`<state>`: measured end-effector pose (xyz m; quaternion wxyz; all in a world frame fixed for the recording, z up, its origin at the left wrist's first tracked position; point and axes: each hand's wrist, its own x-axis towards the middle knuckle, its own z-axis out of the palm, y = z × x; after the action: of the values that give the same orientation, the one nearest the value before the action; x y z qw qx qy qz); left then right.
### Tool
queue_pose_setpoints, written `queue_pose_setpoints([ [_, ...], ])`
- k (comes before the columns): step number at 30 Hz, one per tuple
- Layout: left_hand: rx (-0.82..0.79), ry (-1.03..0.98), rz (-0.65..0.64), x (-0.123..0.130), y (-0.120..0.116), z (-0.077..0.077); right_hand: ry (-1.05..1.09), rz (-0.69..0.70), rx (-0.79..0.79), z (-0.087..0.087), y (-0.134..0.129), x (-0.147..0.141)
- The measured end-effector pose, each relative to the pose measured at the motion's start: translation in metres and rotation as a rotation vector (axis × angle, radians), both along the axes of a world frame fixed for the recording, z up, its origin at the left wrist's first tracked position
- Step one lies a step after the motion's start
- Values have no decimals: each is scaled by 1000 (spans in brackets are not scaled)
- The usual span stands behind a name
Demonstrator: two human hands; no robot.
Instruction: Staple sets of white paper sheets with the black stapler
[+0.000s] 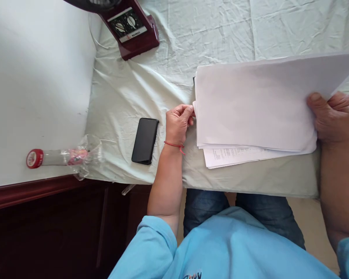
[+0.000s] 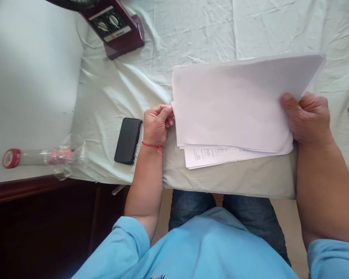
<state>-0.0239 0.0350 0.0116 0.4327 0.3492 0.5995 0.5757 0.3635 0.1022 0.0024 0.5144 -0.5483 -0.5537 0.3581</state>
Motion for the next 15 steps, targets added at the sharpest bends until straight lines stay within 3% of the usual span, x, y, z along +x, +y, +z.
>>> queue_pose_setpoints([
  [4,5,20,41,-1,1,1,-63,30,45,1,-1,-1],
  [10,1,72,-44,4,-1,2,4,13,104,1,2,-4],
  [15,32,113,-25,2,0,-2,-24,-16,136,-6,10,-1],
])
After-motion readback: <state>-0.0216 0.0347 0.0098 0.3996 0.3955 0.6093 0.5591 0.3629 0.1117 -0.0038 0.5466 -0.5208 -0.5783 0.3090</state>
